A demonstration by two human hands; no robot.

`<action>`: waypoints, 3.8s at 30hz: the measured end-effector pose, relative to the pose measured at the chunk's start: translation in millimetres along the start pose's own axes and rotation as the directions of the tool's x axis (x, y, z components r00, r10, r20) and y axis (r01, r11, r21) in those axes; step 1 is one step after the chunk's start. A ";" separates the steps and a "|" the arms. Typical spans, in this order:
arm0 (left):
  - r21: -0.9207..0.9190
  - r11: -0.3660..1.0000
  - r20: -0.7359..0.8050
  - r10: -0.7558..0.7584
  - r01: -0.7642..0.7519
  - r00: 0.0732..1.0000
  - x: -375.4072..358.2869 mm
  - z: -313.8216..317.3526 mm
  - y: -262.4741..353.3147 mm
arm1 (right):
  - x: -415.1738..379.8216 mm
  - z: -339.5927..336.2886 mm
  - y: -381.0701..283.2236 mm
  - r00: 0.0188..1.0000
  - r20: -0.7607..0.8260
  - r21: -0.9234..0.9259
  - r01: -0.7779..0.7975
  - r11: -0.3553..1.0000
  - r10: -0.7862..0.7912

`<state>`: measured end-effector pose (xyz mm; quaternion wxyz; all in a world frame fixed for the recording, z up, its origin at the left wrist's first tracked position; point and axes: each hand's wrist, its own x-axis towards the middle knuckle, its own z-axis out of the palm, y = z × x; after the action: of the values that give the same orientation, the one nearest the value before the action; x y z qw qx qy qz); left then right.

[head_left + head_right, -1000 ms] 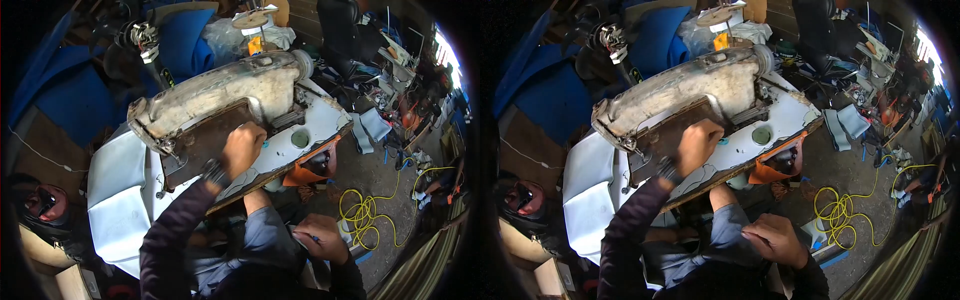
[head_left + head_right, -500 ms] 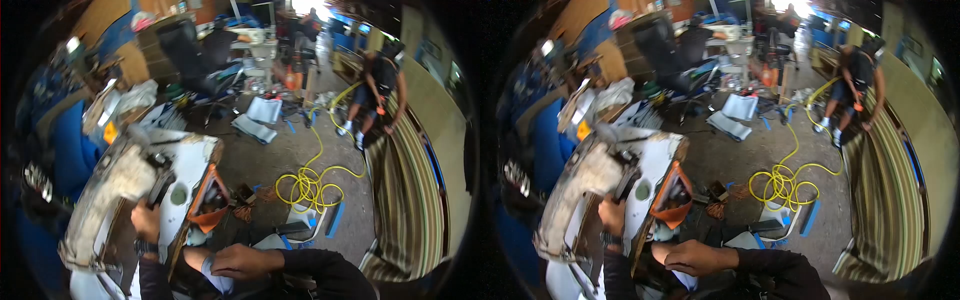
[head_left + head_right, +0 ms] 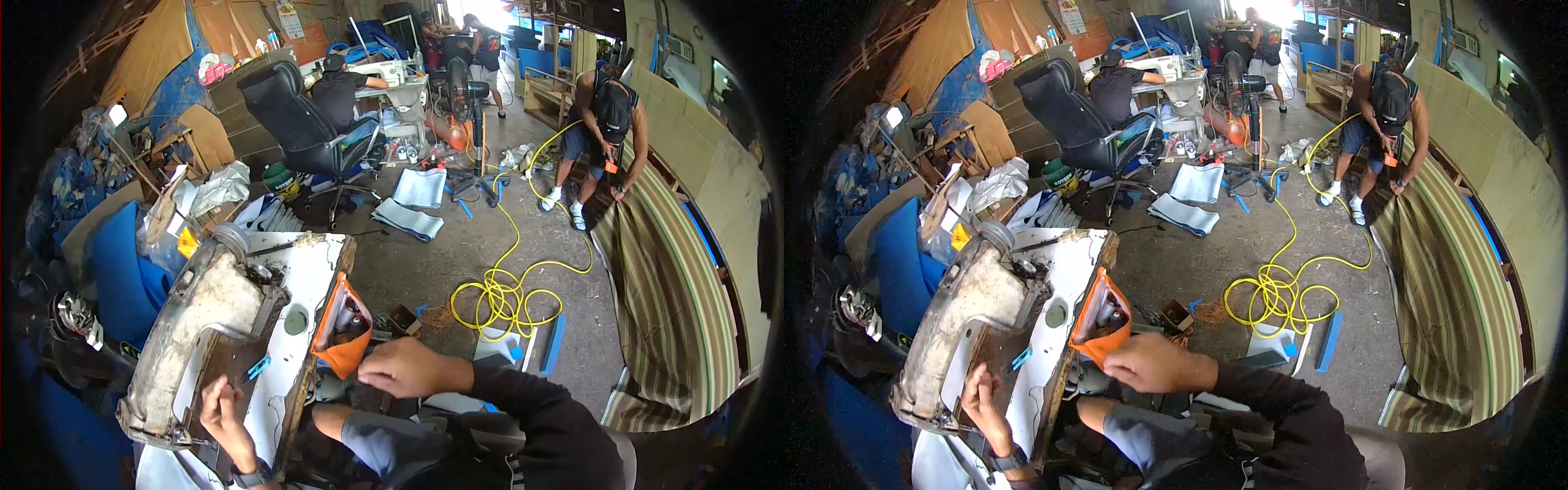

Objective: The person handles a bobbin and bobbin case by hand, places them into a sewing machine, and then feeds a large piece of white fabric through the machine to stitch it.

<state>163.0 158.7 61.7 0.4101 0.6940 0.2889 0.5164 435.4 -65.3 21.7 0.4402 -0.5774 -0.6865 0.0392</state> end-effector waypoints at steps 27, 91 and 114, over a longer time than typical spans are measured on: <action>-0.942 0.172 0.238 -0.266 0.289 0.934 -141.8 31.5 50.8 | 109.6 -2.4 -167.4 0.859 0.434 0.221 0.191 0.956 -0.271; -0.211 0.973 -0.035 -0.098 0.088 0.995 -154.8 -29.9 55.1 | 65.2 73.8 -101.5 0.776 0.087 0.278 0.583 0.763 -0.625; -0.233 0.972 0.082 -0.023 0.041 0.996 -154.1 -30.6 48.9 | 67.7 70.4 -89.3 0.851 0.020 0.312 0.493 0.812 -0.525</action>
<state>86.5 15.6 34.1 0.5086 0.6558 0.2206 0.5125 325.7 -6.8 66.9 0.4790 -0.2969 -0.8244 0.0523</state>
